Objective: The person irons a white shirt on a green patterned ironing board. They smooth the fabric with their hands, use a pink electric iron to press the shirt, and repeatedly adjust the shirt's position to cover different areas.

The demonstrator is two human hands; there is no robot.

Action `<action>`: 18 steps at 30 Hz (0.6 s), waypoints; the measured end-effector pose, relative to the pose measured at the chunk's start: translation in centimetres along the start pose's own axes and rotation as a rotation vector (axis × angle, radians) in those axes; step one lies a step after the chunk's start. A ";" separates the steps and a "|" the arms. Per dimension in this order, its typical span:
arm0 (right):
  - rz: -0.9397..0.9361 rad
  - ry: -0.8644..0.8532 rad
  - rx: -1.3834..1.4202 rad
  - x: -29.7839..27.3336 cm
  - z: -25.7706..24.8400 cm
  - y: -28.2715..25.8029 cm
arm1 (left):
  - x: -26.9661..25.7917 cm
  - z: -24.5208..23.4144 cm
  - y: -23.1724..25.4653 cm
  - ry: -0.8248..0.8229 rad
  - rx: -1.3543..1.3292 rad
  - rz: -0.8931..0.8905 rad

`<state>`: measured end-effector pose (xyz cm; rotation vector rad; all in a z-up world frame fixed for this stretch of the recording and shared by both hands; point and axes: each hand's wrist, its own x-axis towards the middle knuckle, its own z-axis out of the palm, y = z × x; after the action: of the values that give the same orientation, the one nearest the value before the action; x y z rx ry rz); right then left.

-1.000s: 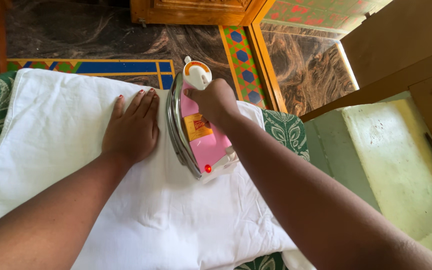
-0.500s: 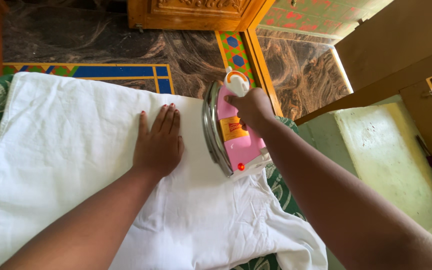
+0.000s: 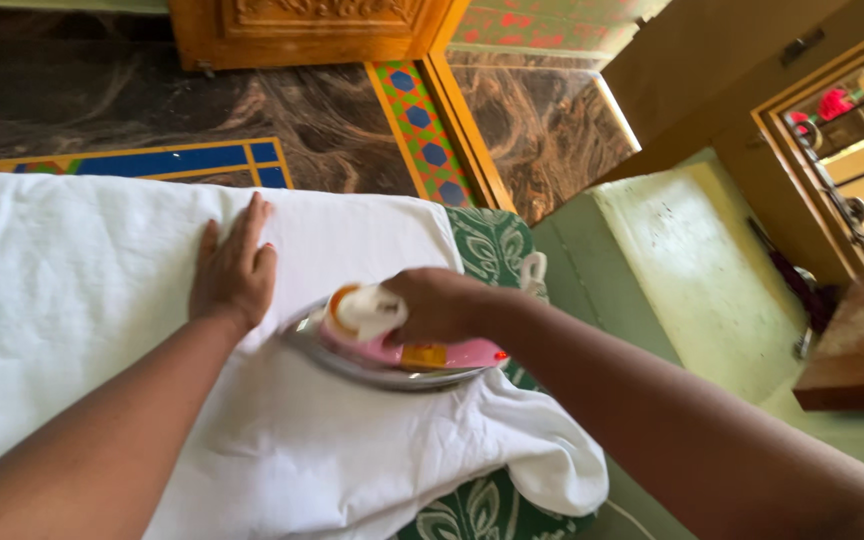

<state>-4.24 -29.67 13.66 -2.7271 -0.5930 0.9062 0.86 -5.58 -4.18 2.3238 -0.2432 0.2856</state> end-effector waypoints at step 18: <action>0.191 0.348 0.103 -0.1 -0.2 0.2 | -1.1 -2.7 3.3 0.034 0.055 -0.023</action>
<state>-4.14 -29.86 13.80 -2.7852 -0.2170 0.4619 -1.44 -5.78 -0.44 2.3721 -0.1934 0.3238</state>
